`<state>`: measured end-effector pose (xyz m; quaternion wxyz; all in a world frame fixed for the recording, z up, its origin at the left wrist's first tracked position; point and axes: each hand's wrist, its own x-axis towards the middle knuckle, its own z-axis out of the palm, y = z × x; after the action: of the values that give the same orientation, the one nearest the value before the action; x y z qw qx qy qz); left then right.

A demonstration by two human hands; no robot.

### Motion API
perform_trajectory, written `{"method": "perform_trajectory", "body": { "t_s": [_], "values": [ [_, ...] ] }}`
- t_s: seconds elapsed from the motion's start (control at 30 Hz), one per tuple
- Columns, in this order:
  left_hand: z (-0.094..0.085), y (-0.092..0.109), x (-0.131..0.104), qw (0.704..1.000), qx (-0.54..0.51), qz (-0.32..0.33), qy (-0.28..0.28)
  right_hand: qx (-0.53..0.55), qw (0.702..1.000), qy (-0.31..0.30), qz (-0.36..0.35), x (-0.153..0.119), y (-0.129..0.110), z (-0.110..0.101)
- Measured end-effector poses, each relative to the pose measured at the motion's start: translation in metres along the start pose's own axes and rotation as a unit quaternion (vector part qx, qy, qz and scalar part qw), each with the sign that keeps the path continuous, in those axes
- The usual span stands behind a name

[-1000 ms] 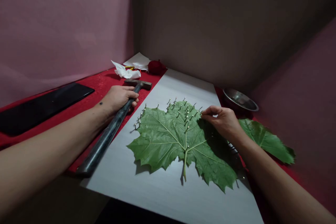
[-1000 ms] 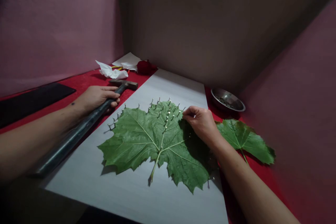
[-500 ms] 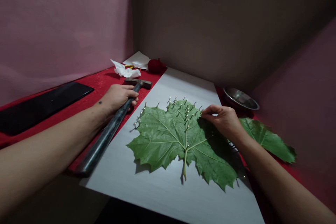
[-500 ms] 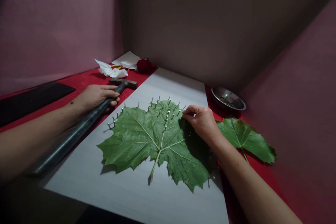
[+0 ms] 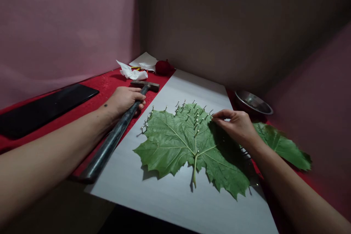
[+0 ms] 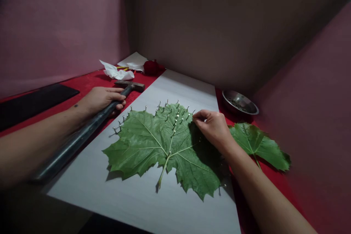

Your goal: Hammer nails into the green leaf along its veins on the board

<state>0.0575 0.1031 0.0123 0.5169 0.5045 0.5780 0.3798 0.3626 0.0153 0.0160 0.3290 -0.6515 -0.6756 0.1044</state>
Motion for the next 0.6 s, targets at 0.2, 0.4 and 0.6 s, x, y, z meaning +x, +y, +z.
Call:
{"method": "perform_trajectory", "body": {
  "t_s": [0.2, 0.4, 0.6],
  "values": [
    [0.002, 0.0006, -0.0019, 1.0, -0.003, -0.006, 0.008, -0.012, 1.0, 0.018, -0.003, -0.0011, -0.0006, -0.0013],
    [0.0022, 0.0024, -0.0025, 1.0, -0.008, -0.011, 0.012, 0.006, 1.0, 0.017, -0.007, -0.0014, 0.0043, 0.0007],
    [0.0025, 0.001, -0.0018, 1.0, -0.021, -0.004, 0.01, 0.007, 1.0, 0.011, -0.002, -0.0008, 0.0046, 0.0026]
  ]
}}
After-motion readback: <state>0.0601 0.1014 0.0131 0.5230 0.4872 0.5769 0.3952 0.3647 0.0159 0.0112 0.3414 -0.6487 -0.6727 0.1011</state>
